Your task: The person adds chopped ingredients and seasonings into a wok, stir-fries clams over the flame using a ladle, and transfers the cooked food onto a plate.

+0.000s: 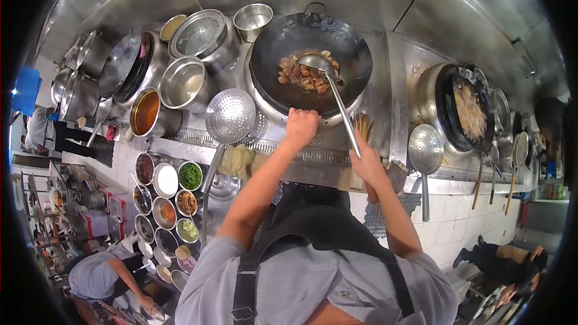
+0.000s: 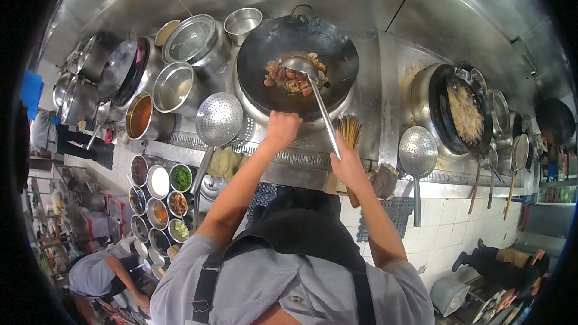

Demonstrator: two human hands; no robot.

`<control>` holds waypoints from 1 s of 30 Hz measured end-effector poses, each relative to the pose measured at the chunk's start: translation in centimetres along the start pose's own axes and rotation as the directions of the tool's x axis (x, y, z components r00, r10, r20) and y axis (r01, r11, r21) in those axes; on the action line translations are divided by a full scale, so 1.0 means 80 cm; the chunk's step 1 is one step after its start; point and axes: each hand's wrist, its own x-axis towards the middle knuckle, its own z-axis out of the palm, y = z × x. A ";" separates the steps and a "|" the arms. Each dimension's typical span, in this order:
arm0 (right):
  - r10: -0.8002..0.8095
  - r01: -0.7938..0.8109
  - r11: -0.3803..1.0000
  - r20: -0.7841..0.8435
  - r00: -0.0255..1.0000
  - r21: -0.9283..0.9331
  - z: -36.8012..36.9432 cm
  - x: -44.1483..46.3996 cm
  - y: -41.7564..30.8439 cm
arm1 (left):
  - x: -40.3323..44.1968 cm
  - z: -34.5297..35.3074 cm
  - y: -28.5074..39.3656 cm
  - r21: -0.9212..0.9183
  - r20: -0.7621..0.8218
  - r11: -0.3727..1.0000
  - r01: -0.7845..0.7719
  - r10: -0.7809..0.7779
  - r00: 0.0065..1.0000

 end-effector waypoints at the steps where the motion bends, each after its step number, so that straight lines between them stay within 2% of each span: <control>1: 0.000 0.000 1.000 0.016 1.000 -0.013 -0.003 0.015 0.005 | 0.002 0.000 -0.001 0.009 -0.007 1.000 -0.001 0.001 1.000; 4: 0.025 -0.021 0.998 0.064 0.998 -0.057 -0.010 0.032 0.010 | 0.003 -0.008 0.004 -0.032 0.089 0.995 0.091 -0.088 0.992; 6: 0.086 -0.078 0.992 0.075 0.993 -0.103 -0.025 0.020 -0.010 | -0.019 -0.024 0.025 -0.104 -0.281 0.995 -0.003 -0.026 0.959; 7: 0.055 -0.052 0.997 0.057 0.997 -0.060 -0.024 0.009 0.002 | -0.029 -0.025 0.045 -0.145 -0.459 0.985 -0.091 0.015 0.888; 8: 0.044 -0.044 0.999 0.055 0.997 -0.008 -0.015 0.003 0.030 | -0.058 -0.018 0.064 -0.259 -0.379 0.956 -0.135 0.028 0.925; 9: -0.023 0.023 1.000 0.014 1.000 0.000 -0.012 -0.007 0.041 | -0.097 0.014 0.070 -0.367 -0.238 0.902 -0.229 0.147 0.960; 10: 0.112 -0.108 0.993 0.100 0.989 -0.039 -0.032 -0.016 0.015 | -0.132 0.014 0.096 -0.452 0.103 0.882 -0.132 0.199 0.975; 11: -0.054 0.056 0.988 -0.017 0.998 0.147 -0.015 -0.023 0.041 | -0.164 0.040 0.105 -0.626 0.267 0.774 -0.094 0.326 0.907; 12: 0.011 -0.017 0.993 0.054 0.998 0.115 -0.032 -0.029 0.021 | -0.197 0.087 0.107 -0.770 0.404 0.632 0.083 0.384 0.830; 13: -0.074 0.076 0.986 -0.016 0.997 0.151 -0.025 -0.033 0.034 | -0.222 0.140 0.106 -0.715 0.522 0.684 0.147 0.381 0.763; 14: -0.012 0.008 0.987 0.025 1.000 0.160 -0.033 -0.038 0.036 | -0.243 0.193 0.105 -0.642 0.631 0.738 0.208 0.355 0.689; 16: 0.090 -0.111 0.977 0.125 0.988 0.182 -0.043 -0.041 0.030 | -0.282 0.292 0.109 -0.518 0.388 0.855 -0.022 0.257 0.885; 17: 0.071 -0.089 0.981 0.109 0.991 0.173 -0.041 -0.045 0.037 | -0.294 0.319 0.111 -0.415 0.238 0.904 -0.102 0.216 0.947; 18: 0.086 -0.102 0.981 0.103 0.991 0.165 -0.042 -0.048 0.040 | -0.286 0.326 0.114 -0.369 0.421 0.929 -0.042 0.208 0.883; 20: 0.109 -0.125 0.981 0.107 0.988 0.148 -0.052 -0.057 0.039 | -0.265 0.348 0.121 -0.244 0.735 0.968 0.060 0.144 0.663; 23: 0.202 -0.213 0.975 0.155 0.967 0.056 -0.074 -0.066 0.033 | -0.273 0.375 0.120 -0.211 0.642 0.977 0.026 0.119 0.757; 26: 0.044 -0.046 0.994 0.020 0.999 0.099 -0.072 -0.078 0.055 | -0.283 0.403 0.113 -0.250 0.597 0.967 0.059 0.106 0.795; 27: 0.079 -0.083 0.987 0.034 0.996 0.136 -0.072 -0.080 0.057 | -0.282 0.401 0.115 -0.248 0.655 0.959 0.134 0.064 0.753; 30: 0.151 -0.160 0.971 0.062 0.987 0.180 -0.081 -0.082 0.054 | -0.283 0.403 0.116 -0.191 0.658 0.977 0.090 0.060 0.751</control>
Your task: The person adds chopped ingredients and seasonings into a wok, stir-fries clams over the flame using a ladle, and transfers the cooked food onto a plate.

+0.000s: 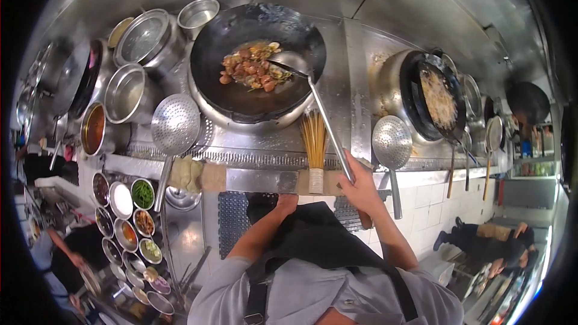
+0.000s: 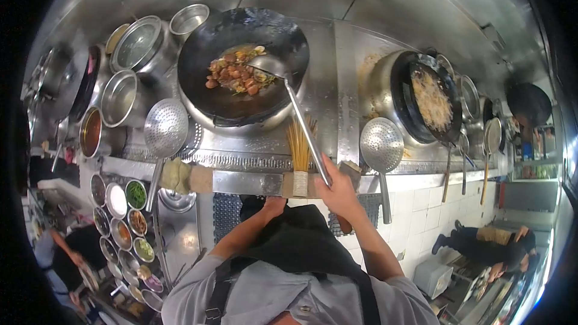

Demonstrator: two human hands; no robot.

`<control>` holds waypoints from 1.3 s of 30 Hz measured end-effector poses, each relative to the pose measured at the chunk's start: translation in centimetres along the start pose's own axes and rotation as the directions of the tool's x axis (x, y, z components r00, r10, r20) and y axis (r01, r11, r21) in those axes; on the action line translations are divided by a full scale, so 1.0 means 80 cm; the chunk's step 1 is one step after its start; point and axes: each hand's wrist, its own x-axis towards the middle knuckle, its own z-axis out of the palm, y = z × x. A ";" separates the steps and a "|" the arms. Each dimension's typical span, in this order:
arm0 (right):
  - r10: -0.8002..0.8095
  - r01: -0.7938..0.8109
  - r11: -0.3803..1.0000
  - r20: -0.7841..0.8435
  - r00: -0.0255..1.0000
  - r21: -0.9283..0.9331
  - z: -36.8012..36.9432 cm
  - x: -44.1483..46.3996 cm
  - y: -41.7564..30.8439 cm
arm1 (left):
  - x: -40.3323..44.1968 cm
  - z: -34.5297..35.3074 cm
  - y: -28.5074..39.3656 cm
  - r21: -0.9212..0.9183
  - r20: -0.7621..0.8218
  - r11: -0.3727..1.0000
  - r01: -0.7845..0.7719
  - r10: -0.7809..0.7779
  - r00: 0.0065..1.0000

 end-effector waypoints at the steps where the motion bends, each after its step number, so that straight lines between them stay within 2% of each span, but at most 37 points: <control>1: -0.003 0.003 1.000 0.004 1.000 -0.017 -0.003 -0.001 -0.003 | 0.002 0.002 0.000 -0.061 -0.017 0.998 0.021 -0.022 1.000; 2: -0.006 0.006 0.999 0.003 1.000 -0.033 -0.005 -0.001 -0.007 | 0.001 0.006 0.000 -0.054 -0.069 0.998 0.027 -0.031 0.997; 3: 0.096 -0.095 0.995 0.052 0.994 -0.024 -0.009 0.000 -0.013 | 0.000 0.010 0.000 -0.046 -0.120 0.998 0.030 -0.035 0.992; 4: 0.066 -0.066 0.998 0.048 0.997 -0.006 -0.008 0.002 -0.010 | 0.000 0.013 0.000 -0.037 -0.173 0.999 0.031 -0.037 0.984; 6: 0.009 -0.010 1.000 0.034 0.999 0.027 -0.006 0.004 -0.001 | 0.000 0.011 0.000 -0.050 -0.095 0.998 0.035 -0.040 0.995; 10: 0.031 -0.036 0.996 0.062 0.998 0.080 -0.006 0.005 -0.008 | -0.001 -0.002 0.004 0.001 0.091 0.996 0.088 -0.088 0.992; 13: 0.025 -0.028 0.999 0.074 0.997 0.043 -0.007 0.009 -0.012 | -0.004 0.007 -0.004 -0.024 0.059 0.998 0.050 -0.049 0.997; 16: -0.001 -0.002 0.999 0.073 0.997 0.034 -0.005 0.009 -0.012 | -0.016 -0.009 0.002 -0.072 0.054 0.995 0.075 -0.071 0.996; 19: -0.030 0.029 0.999 0.064 0.997 0.017 -0.003 0.011 -0.003 | -0.021 -0.016 0.003 -0.039 0.016 0.997 0.061 -0.061 0.998; 22: -0.053 0.053 0.999 0.056 0.997 0.001 0.000 0.011 0.004 | -0.016 -0.009 -0.001 0.002 -0.091 1.000 0.014 -0.013 0.996; 27: 0.029 -0.030 1.000 0.083 0.996 0.008 -0.002 0.009 -0.006 | -0.008 -0.008 -0.001 -0.013 0.032 0.998 0.067 -0.067 0.997; 30: -0.034 0.034 0.999 0.044 0.998 0.008 0.001 0.010 -0.006 | -0.018 -0.022 -0.001 -0.043 0.072 0.998 0.055 -0.051 0.996; 33: -0.002 0.004 0.999 0.043 0.999 -0.047 0.000 0.010 -0.011 | -0.026 -0.036 0.004 -0.066 0.099 0.995 0.073 -0.066 0.993; 36: -0.106 0.106 0.994 -0.015 0.994 0.022 0.008 0.010 0.001 | -0.028 -0.051 0.013 -0.088 0.157 0.990 0.109 -0.095 0.983; 39: -0.008 0.008 1.000 0.040 0.999 0.002 0.003 0.008 -0.007 | -0.032 -0.053 0.015 -0.092 0.163 0.988 0.122 -0.106 0.981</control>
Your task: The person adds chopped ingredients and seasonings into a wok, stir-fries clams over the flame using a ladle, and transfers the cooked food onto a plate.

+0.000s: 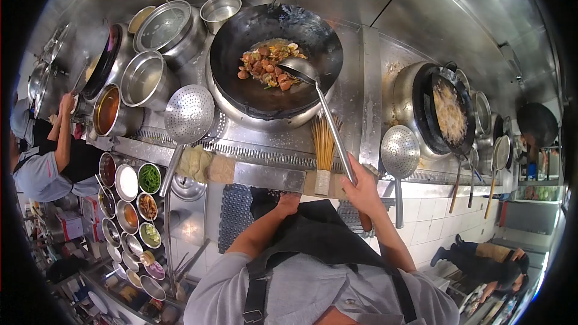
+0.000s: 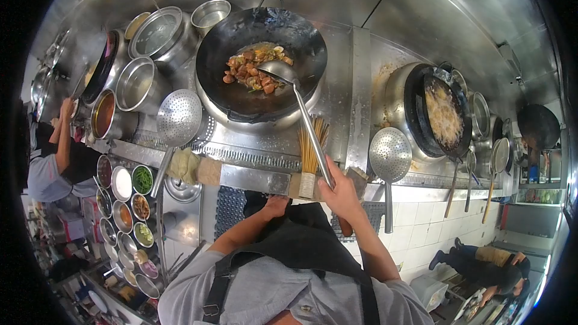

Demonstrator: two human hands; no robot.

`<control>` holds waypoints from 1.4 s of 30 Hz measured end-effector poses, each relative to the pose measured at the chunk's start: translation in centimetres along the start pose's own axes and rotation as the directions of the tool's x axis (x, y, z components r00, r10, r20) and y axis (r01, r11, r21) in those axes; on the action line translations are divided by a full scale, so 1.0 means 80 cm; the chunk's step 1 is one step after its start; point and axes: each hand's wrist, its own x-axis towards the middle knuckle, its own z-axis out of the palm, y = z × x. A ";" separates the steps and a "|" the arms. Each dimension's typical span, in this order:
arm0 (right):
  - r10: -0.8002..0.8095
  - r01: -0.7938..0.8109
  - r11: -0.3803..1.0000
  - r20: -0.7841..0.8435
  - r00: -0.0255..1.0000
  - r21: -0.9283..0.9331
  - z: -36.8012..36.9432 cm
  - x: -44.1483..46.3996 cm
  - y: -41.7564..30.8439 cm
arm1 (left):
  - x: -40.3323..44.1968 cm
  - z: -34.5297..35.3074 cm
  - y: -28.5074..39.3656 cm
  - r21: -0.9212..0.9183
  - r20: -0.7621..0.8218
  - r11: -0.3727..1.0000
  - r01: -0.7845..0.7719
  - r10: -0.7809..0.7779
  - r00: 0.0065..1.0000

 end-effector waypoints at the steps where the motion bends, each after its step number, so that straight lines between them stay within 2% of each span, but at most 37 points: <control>1: -0.016 0.016 1.000 -0.008 1.000 0.000 0.000 0.000 0.000 | 0.001 0.001 -0.001 0.002 -0.011 1.000 -0.001 0.001 1.000; 3: -0.049 0.049 0.999 -0.025 0.998 0.001 0.002 -0.001 0.001 | 0.003 0.003 -0.001 0.008 -0.003 1.000 0.008 -0.008 1.000; 6: 0.013 -0.014 0.999 0.033 0.999 0.039 -0.001 -0.003 -0.002 | 0.003 0.011 -0.005 -0.010 -0.052 1.000 -0.015 0.015 0.999; 10: -0.016 0.016 1.000 -0.013 1.000 0.004 -0.001 -0.006 0.006 | -0.002 0.011 -0.008 -0.022 -0.052 1.000 -0.018 0.016 0.999; 12: -0.115 0.111 0.991 -0.058 0.992 -0.075 -0.007 -0.009 -0.001 | -0.009 0.010 -0.013 -0.007 -0.120 0.999 -0.043 0.042 0.992; 15: -0.090 0.084 0.995 -0.118 0.989 -0.051 -0.012 -0.003 0.003 | -0.044 -0.002 -0.031 -0.041 -0.210 0.999 -0.029 0.020 0.977; 16: -0.040 0.046 0.998 -0.131 0.990 0.042 -0.011 0.003 0.026 | -0.063 -0.007 -0.039 -0.062 -0.239 0.998 -0.015 -0.001 0.971; 18: -0.032 0.040 0.998 -0.167 0.985 0.044 -0.014 0.015 0.019 | -0.094 0.006 -0.078 -0.199 -0.162 0.977 0.079 -0.112 0.980; 21: -0.023 0.045 0.957 -0.081 0.996 0.286 -0.008 0.034 0.017 | -0.170 0.008 -0.119 -0.317 -0.038 0.925 0.209 -0.233 0.972; 23: 0.055 -0.088 0.821 0.075 0.996 0.564 -0.005 0.030 -0.022 | -0.232 -0.002 -0.123 -0.300 -0.039 0.912 0.280 -0.305 0.952; 26: -0.111 -0.182 0.529 0.280 0.954 0.829 0.019 0.031 -0.010 | -0.314 -0.003 -0.133 -0.373 -0.117 0.861 0.345 -0.412 0.903; 27: -0.165 -0.240 0.408 0.329 0.930 0.881 0.032 0.029 -0.011 | -0.337 0.000 -0.131 -0.417 -0.152 0.837 0.354 -0.448 0.881; 28: -0.226 -0.248 0.392 0.354 0.907 0.886 0.046 0.025 -0.016 | -0.355 0.003 -0.131 -0.443 -0.215 0.841 0.310 -0.435 0.874; 31: -0.240 -0.432 0.346 0.523 0.818 0.833 0.083 0.012 -0.041 | -0.433 -0.010 -0.122 -0.576 -0.391 0.797 0.184 -0.466 0.794; 33: -0.341 -0.470 0.385 0.595 0.728 0.795 0.118 0.002 -0.062 | -0.482 -0.026 -0.112 -0.661 -0.509 0.746 0.079 -0.524 0.682; 34: -0.327 -0.497 0.427 0.641 0.694 0.756 0.136 -0.005 -0.073 | -0.506 -0.028 -0.115 -0.677 -0.571 0.735 0.035 -0.554 0.606; 36: -0.310 -0.577 0.444 0.722 0.619 0.686 0.181 -0.023 -0.101 | -0.560 -0.023 -0.128 -0.701 -0.660 0.713 -0.002 -0.647 0.381; 38: -0.288 -0.629 0.470 0.781 0.555 0.620 0.228 -0.039 -0.134 | -0.629 -0.024 -0.142 -0.709 -0.704 0.705 -0.024 -0.704 0.100; 40: -0.258 -0.660 0.513 0.832 0.491 0.549 0.275 -0.060 -0.170 | -0.699 -0.007 -0.176 -0.755 -0.643 0.656 -0.013 -0.743 -0.184; 41: -0.251 -0.664 0.545 0.855 0.453 0.512 0.298 -0.071 -0.188 | -0.735 0.008 -0.203 -0.740 -0.640 0.672 0.021 -0.694 -0.331; 42: -0.244 -0.667 0.572 0.875 0.418 0.478 0.323 -0.082 -0.206 | -0.768 0.025 -0.235 -0.771 -0.546 0.635 -0.048 -0.697 -0.465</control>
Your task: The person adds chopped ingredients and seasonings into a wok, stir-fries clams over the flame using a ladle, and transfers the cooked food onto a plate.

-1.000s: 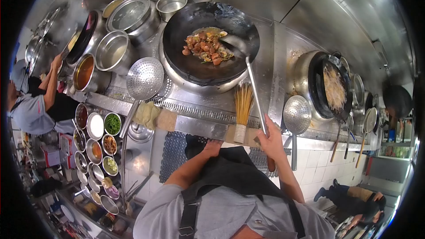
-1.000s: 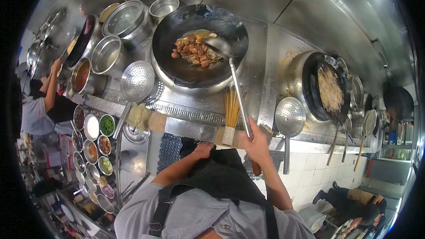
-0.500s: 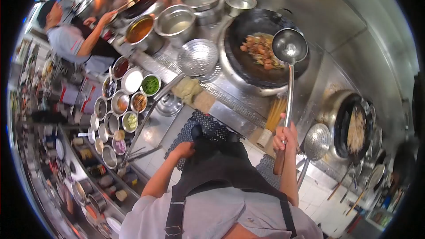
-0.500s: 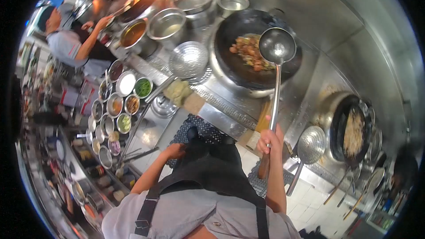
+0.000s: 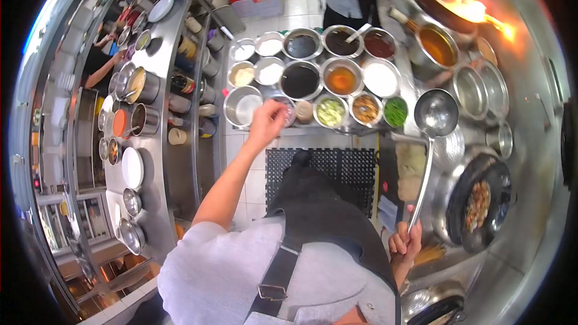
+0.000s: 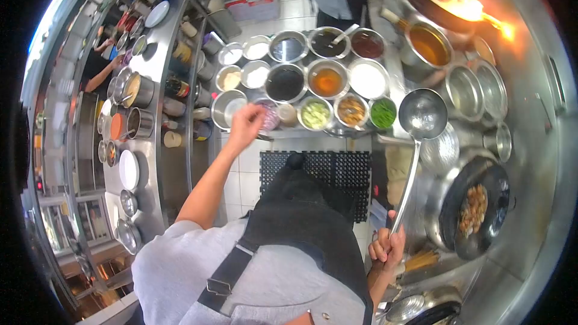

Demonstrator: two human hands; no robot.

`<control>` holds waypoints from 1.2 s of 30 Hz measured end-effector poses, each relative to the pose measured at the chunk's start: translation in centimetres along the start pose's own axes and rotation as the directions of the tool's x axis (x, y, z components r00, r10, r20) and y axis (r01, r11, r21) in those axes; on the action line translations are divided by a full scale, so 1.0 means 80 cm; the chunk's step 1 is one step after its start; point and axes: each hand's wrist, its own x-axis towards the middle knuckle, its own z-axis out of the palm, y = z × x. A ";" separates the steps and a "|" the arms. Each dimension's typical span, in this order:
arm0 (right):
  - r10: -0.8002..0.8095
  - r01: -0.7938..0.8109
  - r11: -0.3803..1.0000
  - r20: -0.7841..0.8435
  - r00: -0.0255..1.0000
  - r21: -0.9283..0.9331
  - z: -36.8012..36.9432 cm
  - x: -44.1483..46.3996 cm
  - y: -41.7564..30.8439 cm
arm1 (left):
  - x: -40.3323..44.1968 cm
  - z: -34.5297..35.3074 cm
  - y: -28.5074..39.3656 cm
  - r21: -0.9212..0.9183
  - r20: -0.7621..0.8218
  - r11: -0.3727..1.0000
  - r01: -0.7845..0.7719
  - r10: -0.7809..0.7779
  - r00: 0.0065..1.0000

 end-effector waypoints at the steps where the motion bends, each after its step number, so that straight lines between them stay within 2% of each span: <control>1: 0.030 -0.030 0.999 0.015 0.999 -0.020 0.025 0.024 0.013 | 0.035 -0.026 -0.047 -0.002 -0.086 0.996 0.088 -0.088 0.992; 2: 0.053 -0.054 0.995 -0.016 0.998 -0.079 0.052 0.044 0.024 | 0.066 -0.054 -0.085 -0.011 -0.162 0.983 0.182 -0.181 0.970; 3: 0.096 -0.097 0.990 -0.017 0.995 -0.097 0.076 0.063 0.032 | 0.105 -0.077 -0.123 -0.198 -0.198 0.948 0.250 -0.289 0.937; 4: 0.132 -0.133 0.984 -0.016 0.991 -0.115 0.099 0.084 0.041 | 0.140 -0.105 -0.154 -0.394 -0.158 0.843 0.366 -0.454 0.877; 5: 0.168 -0.168 0.977 -0.018 0.986 -0.134 0.120 0.103 0.050 | 0.178 -0.117 -0.216 -0.553 -0.191 0.743 0.376 -0.553 0.811; 6: 0.201 -0.200 0.962 -0.013 0.980 -0.184 0.141 0.119 0.056 | 0.210 -0.133 -0.239 -0.608 -0.226 0.689 0.394 -0.626 0.746; 8: 0.262 -0.252 0.926 -0.001 0.965 -0.282 0.179 0.152 0.070 | 0.270 -0.148 -0.333 -0.709 -0.163 0.555 0.435 -0.729 0.665; 9: 0.276 -0.264 0.912 -0.006 0.961 -0.315 0.194 0.165 0.078 | 0.296 -0.152 -0.352 -0.724 -0.119 0.518 0.455 -0.744 0.657; 11: 0.304 -0.289 0.880 -0.022 0.952 -0.377 0.219 0.183 0.091 | 0.332 -0.151 -0.371 -0.748 -0.027 0.439 0.499 -0.771 0.637; 14: 0.334 -0.315 0.852 -0.030 0.942 -0.417 0.251 0.201 0.104 | 0.367 -0.150 -0.363 -0.733 0.212 0.277 0.621 -0.775 0.595; 17: 0.353 -0.353 0.814 -0.090 0.931 -0.462 0.275 0.210 0.111 | 0.372 -0.144 -0.365 -0.658 0.186 0.410 0.632 -0.724 0.664; 21: 0.337 -0.363 0.781 -0.146 0.930 -0.508 0.290 0.223 0.118 | 0.342 -0.151 -0.325 -0.517 -0.060 0.749 0.415 -0.515 0.855; 25: 0.354 -0.406 0.740 -0.203 0.913 -0.536 0.298 0.238 0.122 | 0.303 -0.148 -0.310 -0.156 -0.237 0.946 0.283 -0.314 0.919; 27: 0.364 -0.413 0.736 -0.201 0.910 -0.537 0.296 0.244 0.125 | 0.288 -0.139 -0.294 -0.004 -0.344 0.982 0.187 -0.177 0.922; 28: 0.374 -0.419 0.734 -0.197 0.906 -0.535 0.296 0.247 0.125 | 0.280 -0.139 -0.282 0.026 -0.315 0.975 0.221 -0.201 0.927; 31: 0.393 -0.429 0.727 -0.187 0.900 -0.537 0.297 0.255 0.127 | 0.273 -0.134 -0.287 0.218 -0.230 0.976 0.008 0.043 0.972; 34: 0.407 -0.443 0.719 -0.192 0.893 -0.535 0.300 0.259 0.129 | 0.272 -0.130 -0.292 0.408 -0.234 0.912 0.048 0.053 0.971; 36: 0.423 -0.452 0.725 -0.181 0.888 -0.520 0.302 0.261 0.128 | 0.271 -0.136 -0.275 0.583 -0.196 0.813 0.002 0.138 0.971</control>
